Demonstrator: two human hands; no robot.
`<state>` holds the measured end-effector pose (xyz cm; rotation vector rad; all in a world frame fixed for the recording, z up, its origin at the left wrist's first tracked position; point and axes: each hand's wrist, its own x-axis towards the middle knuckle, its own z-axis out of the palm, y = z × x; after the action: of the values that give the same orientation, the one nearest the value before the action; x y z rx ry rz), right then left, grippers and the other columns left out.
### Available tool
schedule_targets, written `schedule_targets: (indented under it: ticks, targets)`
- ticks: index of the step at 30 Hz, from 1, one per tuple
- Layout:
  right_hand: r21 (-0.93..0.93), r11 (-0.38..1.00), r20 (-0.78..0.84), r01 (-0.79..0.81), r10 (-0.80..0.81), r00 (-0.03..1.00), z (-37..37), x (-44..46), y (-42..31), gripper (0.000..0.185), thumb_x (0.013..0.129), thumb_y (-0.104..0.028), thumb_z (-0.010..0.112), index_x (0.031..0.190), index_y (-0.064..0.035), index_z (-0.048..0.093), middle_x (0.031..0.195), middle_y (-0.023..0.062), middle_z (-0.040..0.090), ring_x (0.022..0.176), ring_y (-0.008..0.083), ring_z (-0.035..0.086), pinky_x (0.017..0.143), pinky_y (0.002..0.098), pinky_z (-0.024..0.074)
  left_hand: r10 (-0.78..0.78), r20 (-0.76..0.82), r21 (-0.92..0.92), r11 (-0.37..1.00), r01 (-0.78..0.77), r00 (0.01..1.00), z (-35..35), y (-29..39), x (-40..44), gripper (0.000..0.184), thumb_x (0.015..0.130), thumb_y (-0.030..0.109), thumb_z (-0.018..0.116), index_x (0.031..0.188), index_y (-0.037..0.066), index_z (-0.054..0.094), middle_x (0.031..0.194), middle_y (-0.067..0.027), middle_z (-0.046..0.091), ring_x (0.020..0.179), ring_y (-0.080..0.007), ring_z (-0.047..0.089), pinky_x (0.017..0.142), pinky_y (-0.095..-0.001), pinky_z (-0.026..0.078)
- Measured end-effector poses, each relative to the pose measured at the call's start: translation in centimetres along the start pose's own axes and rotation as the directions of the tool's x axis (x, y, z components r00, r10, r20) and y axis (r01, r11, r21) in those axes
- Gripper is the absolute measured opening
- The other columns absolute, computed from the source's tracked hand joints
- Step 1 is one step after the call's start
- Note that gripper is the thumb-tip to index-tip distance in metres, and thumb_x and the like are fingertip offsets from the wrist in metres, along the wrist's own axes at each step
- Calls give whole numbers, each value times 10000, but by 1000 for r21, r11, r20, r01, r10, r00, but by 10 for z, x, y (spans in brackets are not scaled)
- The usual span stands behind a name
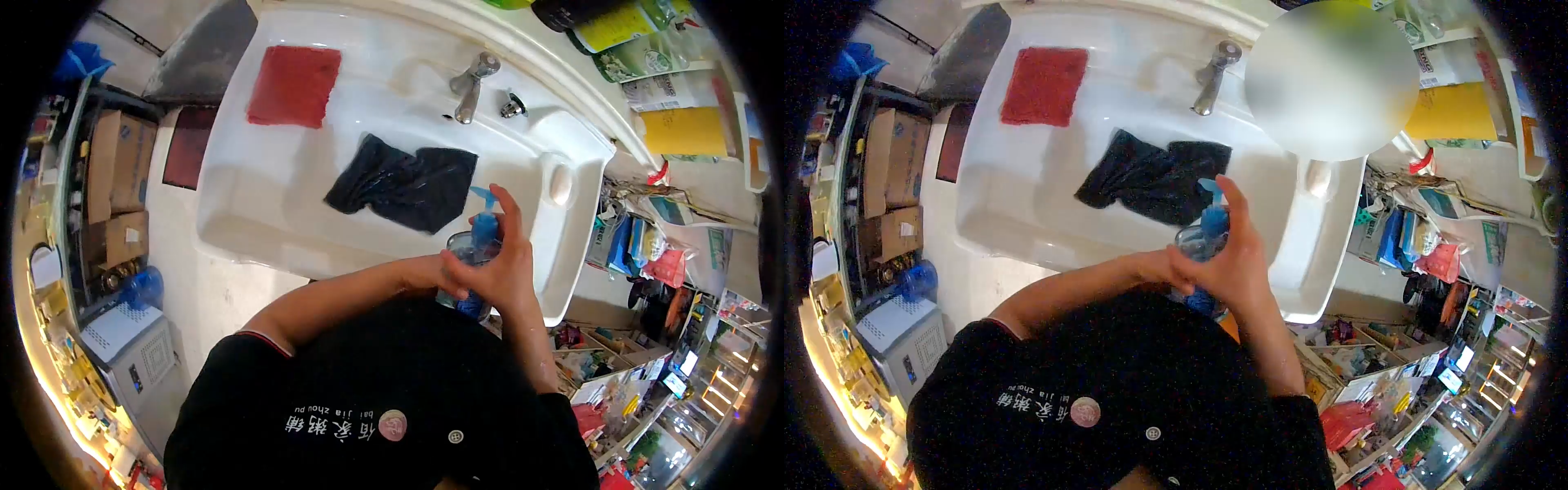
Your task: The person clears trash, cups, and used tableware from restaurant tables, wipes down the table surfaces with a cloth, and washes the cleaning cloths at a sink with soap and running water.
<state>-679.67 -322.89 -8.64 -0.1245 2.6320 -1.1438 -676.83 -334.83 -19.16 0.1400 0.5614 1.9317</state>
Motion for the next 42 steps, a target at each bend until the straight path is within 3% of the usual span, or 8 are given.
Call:
schedule_targets:
  ticks: [3,15,17,21,24,27,32,42]
  targets:
    - [-18,999,-59,44,-45,997,7,8,4,856,548,-245,767,1274,-83,343,1024,194,555,881,308,589,785,372,471,-2,-168,-57,998,-8,986,5,13,-5,582,561,95,783,1095,42,557,1045,-89,582,1022,-211,518,931,-365,370]
    - [-90,987,-206,132,-148,967,15,10,-15,733,552,-219,762,1179,-65,413,825,133,592,758,262,616,704,349,498,165,-44,-120,978,-169,985,-8,19,0,459,546,-40,702,989,4,594,970,-67,606,946,-175,558,866,-312,417]
    - [-44,994,-180,97,-104,978,10,10,-12,738,553,-216,762,1185,-72,410,816,127,590,754,251,618,698,343,499,246,-41,117,964,-240,968,-14,10,7,462,551,-30,697,999,9,589,954,-67,609,939,-172,560,864,-303,418]
    - [-41,998,-196,39,-46,979,8,2,1,742,561,-176,730,1209,-89,380,808,95,596,746,179,615,686,299,499,164,-57,172,973,-152,985,-9,9,13,436,555,-31,691,980,9,600,929,-69,615,924,-170,566,865,-296,415]
    - [-63,998,-218,-26,12,976,-3,-6,-1,739,564,-163,727,1210,-81,380,809,90,595,744,181,612,683,296,496,156,-29,84,985,-153,987,2,14,17,454,554,-30,685,998,4,595,934,-70,611,929,-177,566,880,-306,414]
    - [-84,996,-301,-8,-18,953,-13,-15,9,745,564,-156,729,1217,-73,378,807,84,593,740,184,607,681,296,493,7,30,328,944,-17,1000,6,17,35,557,540,-31,693,1075,15,545,999,-78,585,972,-197,549,907,-332,408]
    - [-193,981,-506,-8,-92,857,-33,-21,-3,720,575,-153,731,1202,-70,388,839,81,597,762,174,599,696,297,492,133,220,189,966,-176,966,21,29,71,687,498,-38,728,1134,55,485,1074,-83,548,1021,-217,522,934,-358,393]
    - [-65,997,-511,-46,7,859,-54,-41,17,755,581,-151,725,1230,-76,346,841,86,594,777,166,595,709,285,483,155,192,198,961,-192,969,53,27,81,739,479,4,752,1153,59,453,1023,-51,550,963,-189,531,860,-325,437]
